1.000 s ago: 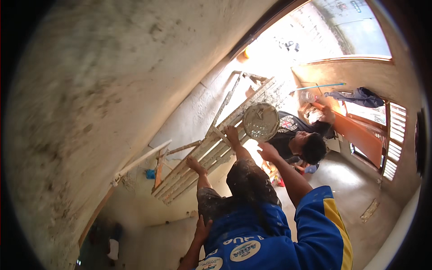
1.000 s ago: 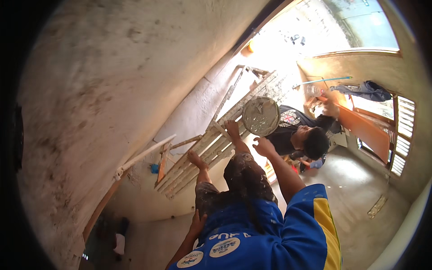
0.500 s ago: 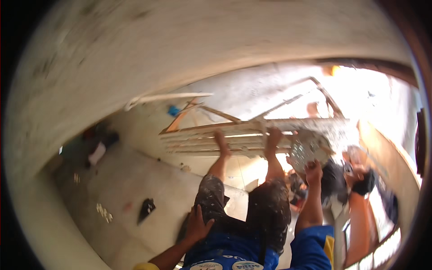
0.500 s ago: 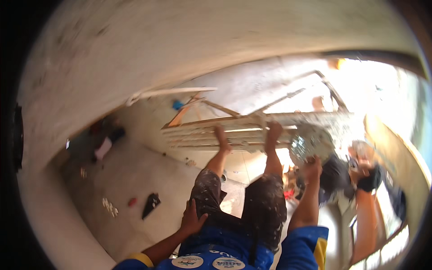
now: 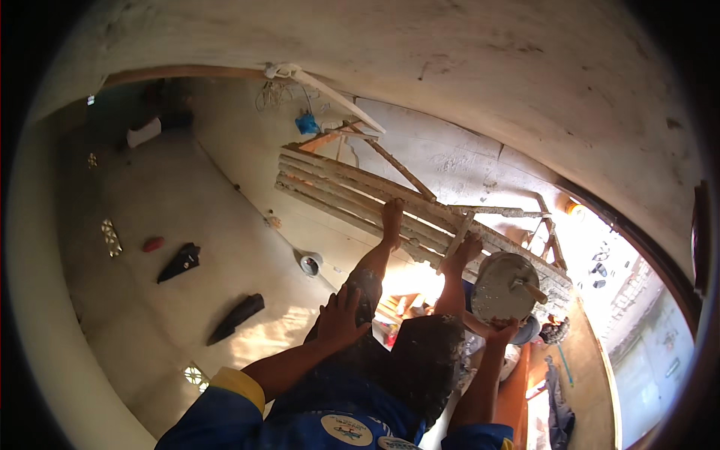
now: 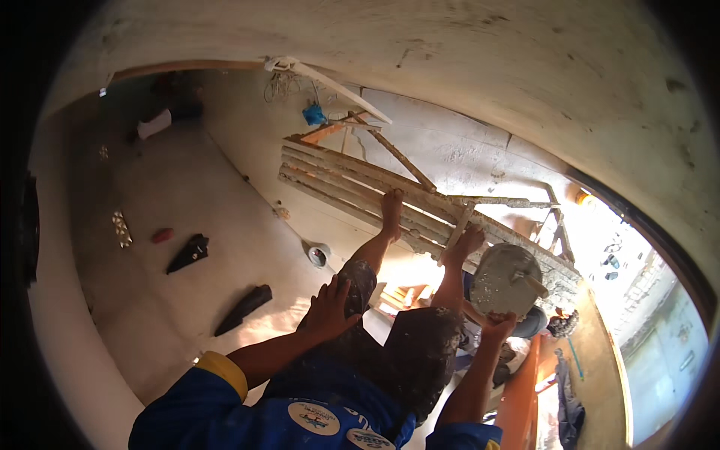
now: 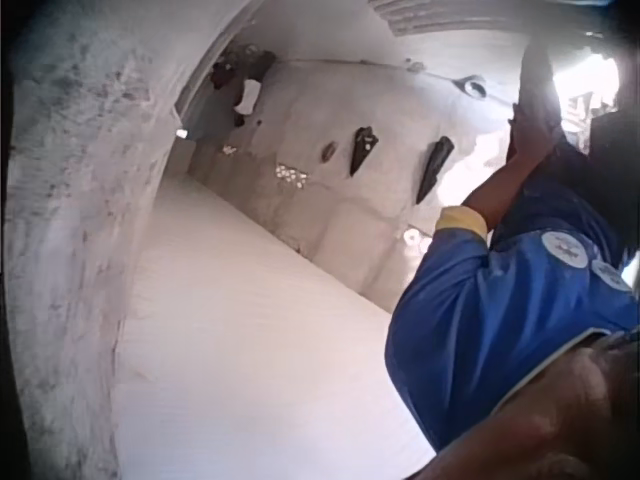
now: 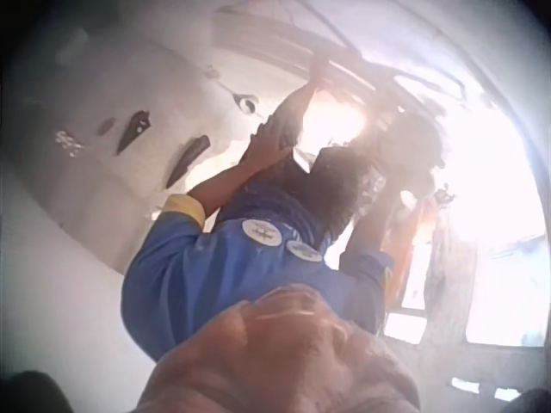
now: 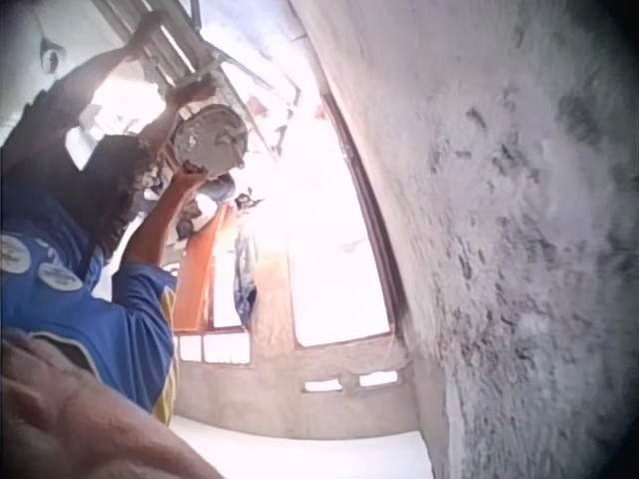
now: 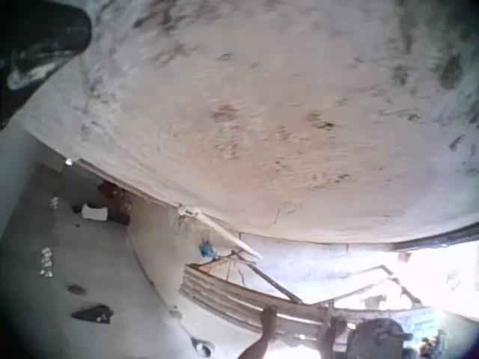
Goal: The person applies mortar to a wall using a trowel. They scoop the material from a bucket and spread it across the rough wall surface while standing on a scaffold.
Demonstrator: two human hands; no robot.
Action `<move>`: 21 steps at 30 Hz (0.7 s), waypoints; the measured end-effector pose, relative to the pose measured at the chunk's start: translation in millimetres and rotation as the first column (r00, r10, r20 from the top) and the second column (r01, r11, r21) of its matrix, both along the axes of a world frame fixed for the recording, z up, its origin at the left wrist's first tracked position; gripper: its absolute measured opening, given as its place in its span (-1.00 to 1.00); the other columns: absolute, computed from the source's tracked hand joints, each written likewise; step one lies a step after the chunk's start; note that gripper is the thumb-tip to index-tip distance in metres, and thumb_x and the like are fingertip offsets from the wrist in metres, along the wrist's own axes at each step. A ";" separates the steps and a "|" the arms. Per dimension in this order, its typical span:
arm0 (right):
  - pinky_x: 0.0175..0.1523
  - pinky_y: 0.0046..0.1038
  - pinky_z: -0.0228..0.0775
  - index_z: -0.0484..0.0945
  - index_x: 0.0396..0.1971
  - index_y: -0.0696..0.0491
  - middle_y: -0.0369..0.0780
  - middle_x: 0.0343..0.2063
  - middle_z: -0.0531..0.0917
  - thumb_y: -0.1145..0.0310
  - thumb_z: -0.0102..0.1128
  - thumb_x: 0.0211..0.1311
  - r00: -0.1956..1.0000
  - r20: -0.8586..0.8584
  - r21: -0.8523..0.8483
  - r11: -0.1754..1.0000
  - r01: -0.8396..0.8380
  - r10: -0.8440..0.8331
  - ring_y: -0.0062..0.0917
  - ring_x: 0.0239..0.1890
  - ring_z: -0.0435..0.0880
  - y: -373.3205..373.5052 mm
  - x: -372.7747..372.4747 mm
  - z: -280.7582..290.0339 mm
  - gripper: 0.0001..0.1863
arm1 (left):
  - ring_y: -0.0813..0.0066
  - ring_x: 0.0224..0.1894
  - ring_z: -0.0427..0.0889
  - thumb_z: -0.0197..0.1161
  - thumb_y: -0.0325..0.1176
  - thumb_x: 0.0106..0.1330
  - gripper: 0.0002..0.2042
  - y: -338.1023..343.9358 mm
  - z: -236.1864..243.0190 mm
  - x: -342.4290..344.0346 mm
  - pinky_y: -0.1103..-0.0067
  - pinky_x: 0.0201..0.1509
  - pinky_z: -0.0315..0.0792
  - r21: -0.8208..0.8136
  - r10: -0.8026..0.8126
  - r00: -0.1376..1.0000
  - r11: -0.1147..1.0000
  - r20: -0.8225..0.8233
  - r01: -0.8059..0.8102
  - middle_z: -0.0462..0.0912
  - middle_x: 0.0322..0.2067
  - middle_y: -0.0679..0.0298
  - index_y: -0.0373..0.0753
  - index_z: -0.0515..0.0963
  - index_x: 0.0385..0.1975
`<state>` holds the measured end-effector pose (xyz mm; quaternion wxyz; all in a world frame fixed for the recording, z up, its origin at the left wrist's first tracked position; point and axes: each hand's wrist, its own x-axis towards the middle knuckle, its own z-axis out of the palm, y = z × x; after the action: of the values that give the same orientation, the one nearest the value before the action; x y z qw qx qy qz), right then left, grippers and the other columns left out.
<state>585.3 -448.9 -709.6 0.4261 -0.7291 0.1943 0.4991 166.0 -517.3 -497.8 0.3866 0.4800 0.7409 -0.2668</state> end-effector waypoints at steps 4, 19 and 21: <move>-0.42 -0.44 0.34 0.32 -0.57 -0.10 -0.42 -0.76 0.26 0.36 0.00 0.25 0.984 -0.092 0.054 0.988 -0.145 0.150 -0.64 -0.73 0.23 13.8 -65.1 44.8 -0.82 | -0.06 0.22 0.28 0.37 0.09 0.02 -0.09 -8.2 -4.1 -9.8 -0.01 0.08 0.37 0.009 0.105 0.994 0.994 0.037 -0.106 0.09 0.32 -0.08 -0.14 0.10 0.35; -0.23 -0.47 0.44 0.44 -0.09 0.12 -0.24 -0.32 0.49 0.50 0.10 0.21 0.657 -0.270 0.220 0.709 -0.670 0.704 -0.57 -0.31 0.51 18.6 -333.4 8.7 -0.74 | -0.09 0.21 0.33 0.41 -0.01 -0.04 -0.11 -48.6 -17.4 -26.4 0.03 0.08 0.40 0.137 0.602 0.778 0.768 0.182 -0.626 0.15 0.28 -0.10 -0.18 0.16 0.31; -0.22 -0.46 0.43 0.45 -0.12 0.08 -0.27 -0.32 0.47 0.45 0.11 0.24 0.686 -0.370 0.100 0.762 -0.640 0.626 -0.55 -0.32 0.49 23.2 -384.7 -7.5 -0.78 | -0.13 0.19 0.35 0.41 -0.02 -0.05 -0.09 -46.0 -22.2 -26.1 0.01 0.08 0.38 0.159 0.654 0.745 0.728 0.131 -0.667 0.16 0.29 -0.10 -0.19 0.13 0.32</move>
<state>200.6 -425.7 -717.2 0.1676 -0.6471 0.0193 0.7435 139.8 -563.4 -520.0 0.4313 0.2294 0.8723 -0.0218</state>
